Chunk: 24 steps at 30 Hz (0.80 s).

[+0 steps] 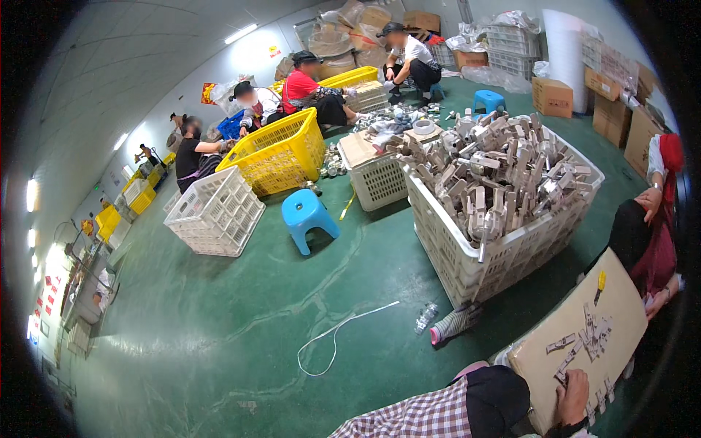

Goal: Sorting and assembling metal hinges and hardware components on a cardboard box workspace.

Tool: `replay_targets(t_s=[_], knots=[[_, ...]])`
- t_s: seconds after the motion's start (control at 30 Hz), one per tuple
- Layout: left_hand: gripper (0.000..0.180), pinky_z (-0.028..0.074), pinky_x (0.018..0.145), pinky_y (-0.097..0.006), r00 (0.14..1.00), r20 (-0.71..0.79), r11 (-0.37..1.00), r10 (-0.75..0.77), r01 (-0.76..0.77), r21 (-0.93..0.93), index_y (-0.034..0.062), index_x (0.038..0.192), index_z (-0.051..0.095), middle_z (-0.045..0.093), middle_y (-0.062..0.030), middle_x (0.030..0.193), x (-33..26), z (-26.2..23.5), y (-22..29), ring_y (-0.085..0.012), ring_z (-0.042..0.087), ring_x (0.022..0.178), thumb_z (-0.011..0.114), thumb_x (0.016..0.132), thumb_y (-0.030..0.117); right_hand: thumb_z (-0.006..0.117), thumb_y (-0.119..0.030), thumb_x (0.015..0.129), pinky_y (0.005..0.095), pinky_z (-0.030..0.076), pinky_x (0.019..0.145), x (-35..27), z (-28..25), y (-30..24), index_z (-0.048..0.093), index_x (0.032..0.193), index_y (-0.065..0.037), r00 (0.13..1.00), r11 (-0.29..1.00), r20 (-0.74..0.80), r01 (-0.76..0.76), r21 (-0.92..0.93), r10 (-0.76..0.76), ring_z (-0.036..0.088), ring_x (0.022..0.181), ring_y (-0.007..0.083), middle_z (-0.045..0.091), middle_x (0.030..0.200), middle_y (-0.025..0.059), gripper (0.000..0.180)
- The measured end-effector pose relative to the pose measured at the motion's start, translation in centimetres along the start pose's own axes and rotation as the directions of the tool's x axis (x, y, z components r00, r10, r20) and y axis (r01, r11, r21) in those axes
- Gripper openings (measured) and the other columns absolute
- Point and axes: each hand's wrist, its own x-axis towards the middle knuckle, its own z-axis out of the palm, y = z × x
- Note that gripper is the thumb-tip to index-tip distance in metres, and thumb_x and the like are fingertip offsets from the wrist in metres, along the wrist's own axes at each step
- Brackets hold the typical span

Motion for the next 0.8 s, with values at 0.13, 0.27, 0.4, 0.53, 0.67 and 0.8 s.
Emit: replay_targets(t_s=[0.13, 0.27, 0.4, 0.53, 0.67, 0.8], knots=[[0.020, 0.047, 0.072, -0.038, 0.985, 0.004, 0.977, 0.173, -0.172, 0.126, 0.0182, 0.094, 0.066, 0.060, -0.0103, 0.086, -0.3, -0.4, -0.1, -0.0281, 0.059, 0.085, 0.057, 0.078, 0.024, 0.063, 0.005, 0.055, 0.0403, 0.038, 0.074, -0.5, 0.4, 1.1, 0.049, 0.087, -0.001, 1.000, 1.000, 0.030, 0.004, -0.019, -0.004, 0.045, 0.085, 0.0346, 0.046, 0.087, 0.0162, 0.035], [0.021, 0.047, 0.072, -0.037, 0.985, -0.040, 0.982, 0.170, -0.166, 0.088, 0.0199, 0.097, 0.066, 0.061, -0.0087, 0.087, -0.5, -0.8, 0.3, -0.0274, 0.059, 0.085, 0.057, 0.078, 0.023, 0.061, 0.006, 0.056, 0.0405, 0.038, 0.071, -0.7, 0.7, 1.7, 0.048, 0.084, -0.001, 1.000, 1.000, 0.024, -0.016, -0.025, 0.017, 0.046, 0.083, 0.0349, 0.045, 0.084, 0.0166, 0.032], [0.022, 0.047, 0.071, -0.036, 0.969, -0.095, 0.972, 0.226, -0.218, 0.090, 0.0199, 0.098, 0.066, 0.061, -0.0077, 0.088, -0.1, 0.0, -0.3, -0.0263, 0.059, 0.084, 0.057, 0.078, 0.023, 0.061, 0.005, 0.058, 0.0411, 0.039, 0.066, -0.7, 0.7, 2.1, 0.046, 0.083, -0.001, 0.997, 0.997, 0.004, -0.071, 0.040, 0.071, 0.048, 0.076, 0.0369, 0.047, 0.080, 0.0180, 0.030], [0.020, 0.047, 0.071, -0.036, 0.998, -0.039, 0.995, 0.055, -0.058, -0.081, 0.0192, 0.097, 0.066, 0.061, -0.0078, 0.087, 0.6, 0.3, -0.5, -0.0250, 0.060, 0.083, 0.057, 0.079, 0.022, 0.062, 0.002, 0.063, 0.0436, 0.040, 0.061, -0.2, -0.8, 1.1, 0.044, 0.085, 0.000, 0.959, 0.955, 0.098, -0.277, 0.109, 0.267, 0.051, 0.070, 0.0393, 0.051, 0.073, 0.0197, 0.029], [0.022, 0.047, 0.067, -0.037, 0.960, 0.104, 0.881, -0.261, 0.281, -0.379, 0.0107, 0.087, 0.067, 0.063, -0.0103, 0.078, -0.5, -2.7, 2.2, -0.0263, 0.060, 0.075, 0.059, 0.079, 0.029, 0.059, -0.002, 0.072, 0.0450, 0.041, 0.062, -0.6, -0.7, 2.4, 0.043, 0.088, -0.001, 0.940, 0.941, 0.091, -0.334, 0.060, 0.328, 0.053, 0.069, 0.0401, 0.054, 0.071, 0.0208, 0.023], [0.035, 0.047, 0.064, -0.038, 0.909, -0.273, 0.949, 0.315, -0.309, 0.066, 0.0033, 0.076, 0.066, 0.063, -0.0144, 0.072, 2.0, 6.8, -5.2, -0.0293, 0.060, 0.068, 0.058, 0.078, 0.037, 0.054, -0.006, 0.077, 0.0428, 0.041, 0.068, -1.0, 0.0, 1.8, 0.045, 0.098, 0.000, 0.943, 0.930, 0.061, -0.333, 0.153, 0.327, 0.053, 0.078, 0.0390, 0.053, 0.080, 0.0230, 0.023]])
